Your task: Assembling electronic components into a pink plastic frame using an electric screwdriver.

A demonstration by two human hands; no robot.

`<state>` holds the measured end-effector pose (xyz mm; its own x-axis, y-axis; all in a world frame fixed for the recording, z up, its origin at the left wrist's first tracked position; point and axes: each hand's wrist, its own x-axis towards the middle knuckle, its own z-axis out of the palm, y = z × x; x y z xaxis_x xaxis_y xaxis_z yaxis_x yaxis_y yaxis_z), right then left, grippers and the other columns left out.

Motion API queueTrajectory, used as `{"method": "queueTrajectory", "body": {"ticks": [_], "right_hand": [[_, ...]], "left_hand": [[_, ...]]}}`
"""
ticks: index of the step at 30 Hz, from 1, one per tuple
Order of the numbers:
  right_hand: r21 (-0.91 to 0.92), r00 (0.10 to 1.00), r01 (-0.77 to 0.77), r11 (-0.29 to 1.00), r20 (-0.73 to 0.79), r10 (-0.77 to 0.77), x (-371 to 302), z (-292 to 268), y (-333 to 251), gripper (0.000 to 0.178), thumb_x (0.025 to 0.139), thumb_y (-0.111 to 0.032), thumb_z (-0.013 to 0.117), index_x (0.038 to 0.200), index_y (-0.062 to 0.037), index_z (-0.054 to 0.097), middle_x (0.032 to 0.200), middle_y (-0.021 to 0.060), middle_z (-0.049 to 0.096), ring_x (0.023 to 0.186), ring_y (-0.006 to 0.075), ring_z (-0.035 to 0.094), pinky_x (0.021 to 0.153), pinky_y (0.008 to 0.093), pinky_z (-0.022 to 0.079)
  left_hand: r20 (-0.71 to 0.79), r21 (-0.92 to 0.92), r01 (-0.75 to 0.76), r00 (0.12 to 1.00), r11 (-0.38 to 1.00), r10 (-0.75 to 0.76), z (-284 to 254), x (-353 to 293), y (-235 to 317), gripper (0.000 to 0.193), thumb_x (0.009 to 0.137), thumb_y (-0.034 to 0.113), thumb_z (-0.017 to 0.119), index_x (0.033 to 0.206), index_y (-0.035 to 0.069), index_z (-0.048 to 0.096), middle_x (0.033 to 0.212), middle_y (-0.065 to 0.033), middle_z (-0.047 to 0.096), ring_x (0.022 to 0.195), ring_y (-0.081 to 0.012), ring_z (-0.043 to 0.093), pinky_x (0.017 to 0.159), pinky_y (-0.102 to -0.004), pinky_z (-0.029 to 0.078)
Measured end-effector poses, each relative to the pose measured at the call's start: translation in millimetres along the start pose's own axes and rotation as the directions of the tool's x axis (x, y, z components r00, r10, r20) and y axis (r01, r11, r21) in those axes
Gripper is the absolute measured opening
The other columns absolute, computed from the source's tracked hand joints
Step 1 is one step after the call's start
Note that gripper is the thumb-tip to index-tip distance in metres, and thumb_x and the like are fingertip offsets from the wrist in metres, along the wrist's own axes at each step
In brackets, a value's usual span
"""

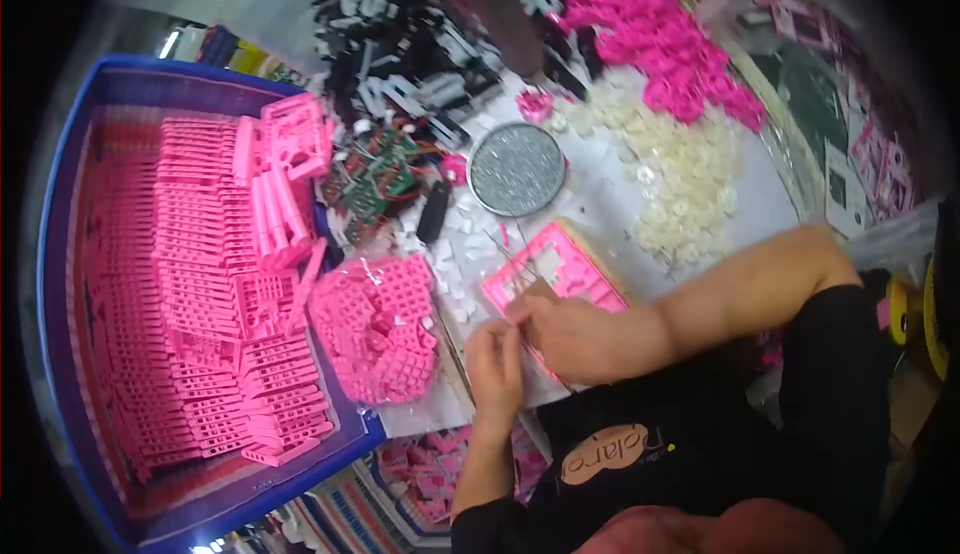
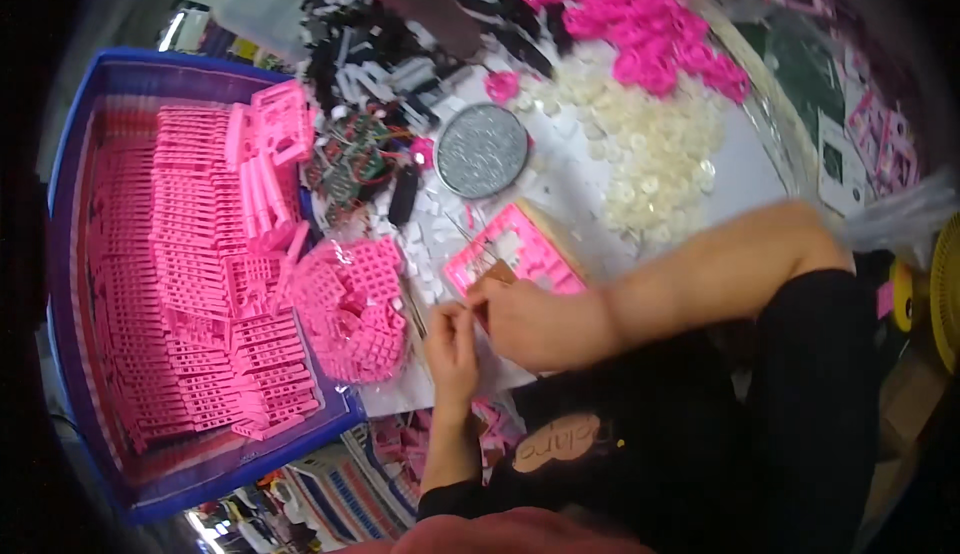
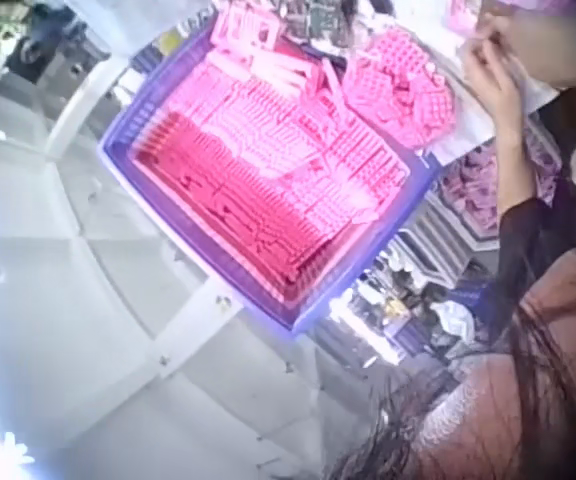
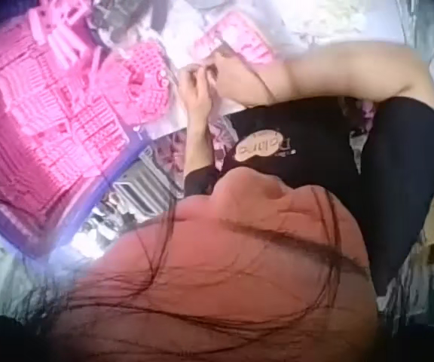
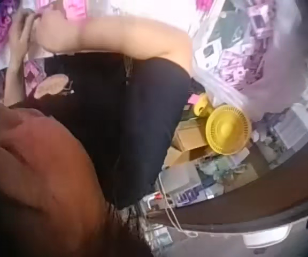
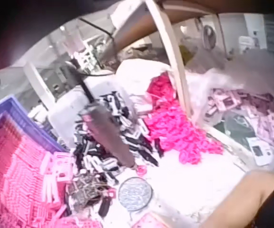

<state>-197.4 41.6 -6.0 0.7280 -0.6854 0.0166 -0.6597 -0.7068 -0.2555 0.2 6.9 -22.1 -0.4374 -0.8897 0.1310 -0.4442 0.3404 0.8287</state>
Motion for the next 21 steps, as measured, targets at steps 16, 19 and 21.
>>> {"method": "queueTrajectory", "body": {"ticks": [16,19,21], "right_hand": [[0.882,0.659,0.07,0.466,-0.391,0.642,9.9,-161.2,173.6,0.048,0.086,-0.018,0.078,0.126,-0.0006,0.058,0.093,0.0079,0.069,0.079,0.0164,0.069,0.076,0.0324,0.058],[0.951,0.773,0.274,0.143,-0.307,0.556,14.1,-130.5,120.3,0.05,0.083,-0.015,0.076,0.126,-0.001,0.056,0.089,0.011,0.069,0.081,0.0213,0.071,0.078,0.0347,0.057],[0.958,0.806,0.285,0.03,-0.257,0.533,17.4,-103.4,83.0,0.047,0.085,-0.014,0.076,0.126,-0.0016,0.055,0.08,0.0099,0.066,0.076,0.022,0.069,0.073,0.036,0.056]], "left_hand": [[-0.096,0.262,-0.137,0.981,0.955,0.167,13.9,-15.9,7.6,0.022,0.088,0.013,0.072,0.109,0.01,0.073,0.081,0.0026,0.07,0.066,-0.0136,0.061,0.097,-0.0415,0.031],[-0.117,0.213,-0.168,0.974,0.963,0.196,13.8,-14.1,-0.1,0.025,0.088,0.013,0.072,0.113,0.01,0.074,0.077,0.0027,0.067,0.067,-0.0136,0.061,0.098,-0.041,0.032],[-0.026,0.247,-0.145,0.987,0.958,0.156,7.1,-17.1,4.1,0.022,0.088,0.015,0.073,0.11,0.009,0.071,0.088,-0.0021,0.073,0.075,-0.0156,0.067,0.099,-0.0442,0.032]]}}
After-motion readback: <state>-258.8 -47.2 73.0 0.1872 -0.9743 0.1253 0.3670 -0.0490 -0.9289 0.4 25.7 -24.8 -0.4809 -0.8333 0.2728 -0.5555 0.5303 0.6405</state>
